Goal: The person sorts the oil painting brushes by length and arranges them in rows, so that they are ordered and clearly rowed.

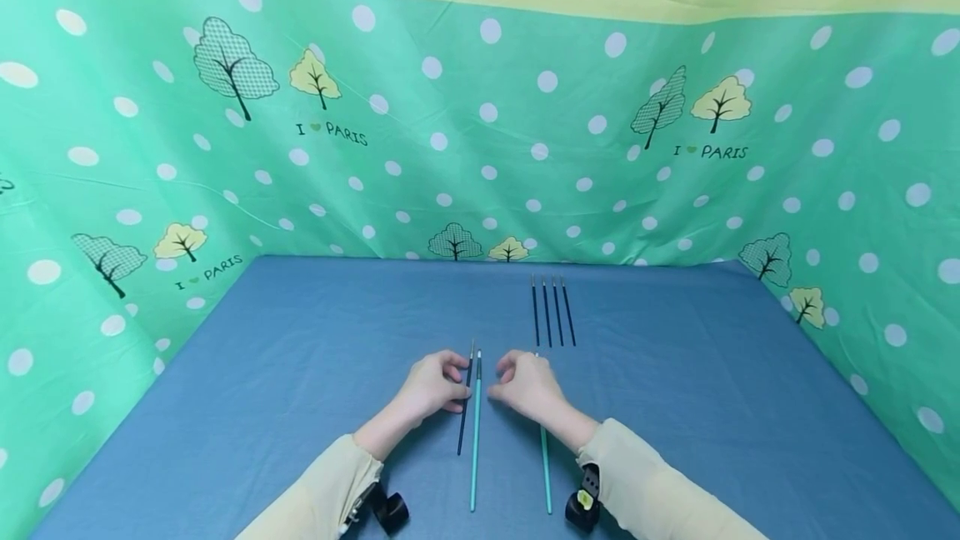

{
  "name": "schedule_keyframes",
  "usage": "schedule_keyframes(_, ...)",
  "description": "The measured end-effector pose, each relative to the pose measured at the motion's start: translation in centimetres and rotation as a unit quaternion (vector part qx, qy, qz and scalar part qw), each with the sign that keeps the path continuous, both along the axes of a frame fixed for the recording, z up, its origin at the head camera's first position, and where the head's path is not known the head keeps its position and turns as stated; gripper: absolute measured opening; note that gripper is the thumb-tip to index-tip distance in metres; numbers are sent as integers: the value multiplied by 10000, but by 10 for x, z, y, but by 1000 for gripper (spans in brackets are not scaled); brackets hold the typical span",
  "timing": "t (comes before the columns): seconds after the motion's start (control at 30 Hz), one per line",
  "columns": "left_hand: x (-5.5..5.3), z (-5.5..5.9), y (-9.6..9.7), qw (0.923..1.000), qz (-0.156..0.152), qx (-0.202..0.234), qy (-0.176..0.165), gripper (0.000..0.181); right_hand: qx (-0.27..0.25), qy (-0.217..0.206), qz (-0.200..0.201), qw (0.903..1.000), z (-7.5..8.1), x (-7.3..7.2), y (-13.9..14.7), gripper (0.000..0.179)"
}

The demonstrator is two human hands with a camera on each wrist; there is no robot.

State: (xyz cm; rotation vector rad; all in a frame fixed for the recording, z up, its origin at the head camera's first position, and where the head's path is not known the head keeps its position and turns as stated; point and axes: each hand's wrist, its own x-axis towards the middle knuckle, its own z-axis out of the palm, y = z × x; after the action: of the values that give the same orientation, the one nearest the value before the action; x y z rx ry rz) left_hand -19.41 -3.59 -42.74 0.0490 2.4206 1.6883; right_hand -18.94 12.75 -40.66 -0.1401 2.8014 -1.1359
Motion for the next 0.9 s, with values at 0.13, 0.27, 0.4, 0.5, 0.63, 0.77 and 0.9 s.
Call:
schedule_keyframes(0.13, 0, 1, 0, 10000, 3, 17, 18, 35, -83, -230, 85, 9997, -2, 5, -5, 30)
schedule_keyframes(0.27, -1, 2, 0, 10000, 3, 34, 12, 35, -76, -368, 163, 9992, -3, 8, -8, 34)
schedule_keyframes(0.4, -1, 1, 0, 10000, -34, 25, 28, 35, -25, -358, 249, 9990, -3, 11, -11, 39)
schedule_keyframes(0.5, -1, 1, 0, 10000, -56, 15, 30, 35, -28, -391, 274, 9989, -2, 13, -13, 40)
schedule_keyframes(0.63, -1, 1, -1, 10000, -59, -3, 35, 36, -7, -379, 290, 9989, -2, 15, -14, 42)
schedule_keyframes(0.77, -1, 1, -1, 10000, -54, -18, 17, 36, 118, -257, 345, 9990, -3, 16, -16, 43)
schedule_keyframes(0.9, -1, 0, -1, 10000, -56, -11, -17, 36, 209, -109, 395, 9989, -4, 17, -17, 41)
